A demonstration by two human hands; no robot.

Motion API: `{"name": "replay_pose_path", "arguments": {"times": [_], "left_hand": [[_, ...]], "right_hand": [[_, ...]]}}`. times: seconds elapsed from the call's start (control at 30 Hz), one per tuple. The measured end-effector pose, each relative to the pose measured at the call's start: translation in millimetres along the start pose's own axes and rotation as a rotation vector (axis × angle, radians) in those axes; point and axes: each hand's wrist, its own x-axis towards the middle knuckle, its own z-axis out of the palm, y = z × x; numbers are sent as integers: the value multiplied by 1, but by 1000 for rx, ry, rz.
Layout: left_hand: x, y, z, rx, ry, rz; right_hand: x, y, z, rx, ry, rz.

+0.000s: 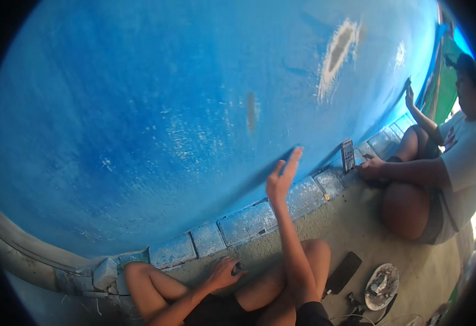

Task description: The person sands a blue wall with sandpaper and touches the surface by hand.

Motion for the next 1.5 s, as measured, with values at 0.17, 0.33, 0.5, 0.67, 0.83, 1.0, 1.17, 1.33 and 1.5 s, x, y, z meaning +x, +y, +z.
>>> {"name": "replay_pose_path", "arguments": {"times": [0.17, 0.33, 0.5, 0.67, 0.83, 1.0, 1.17, 1.33, 1.5], "left_hand": [[-1, 1, 9, 35, 96, 13], [1, -3, 7, -30, 51, -8], [3, -4, 7, -117, 85, 48], [0, -12, 4, -192, 78, 33], [-2, -10, -1, -170, -20, -56], [-2, -6, 2, -131, 23, -44], [-5, -17, 12, -186, 93, -17], [-10, -32, 22, -178, 111, 9], [-2, -11, 4, -169, 39, -10]], "right_hand": [[-41, -62, 17, 131, -86, -207], [-48, -44, 11, -15, -249, -395], [-14, 20, -8, 39, -16, 89], [-13, -5, -10, 101, -115, 131], [-46, -96, 6, 104, -212, -210], [-46, -91, 9, -94, -256, -420], [-20, -59, 0, -94, -153, -318], [-19, -64, 1, -59, -115, -173], [-43, -77, 5, -140, -184, -259]]}}
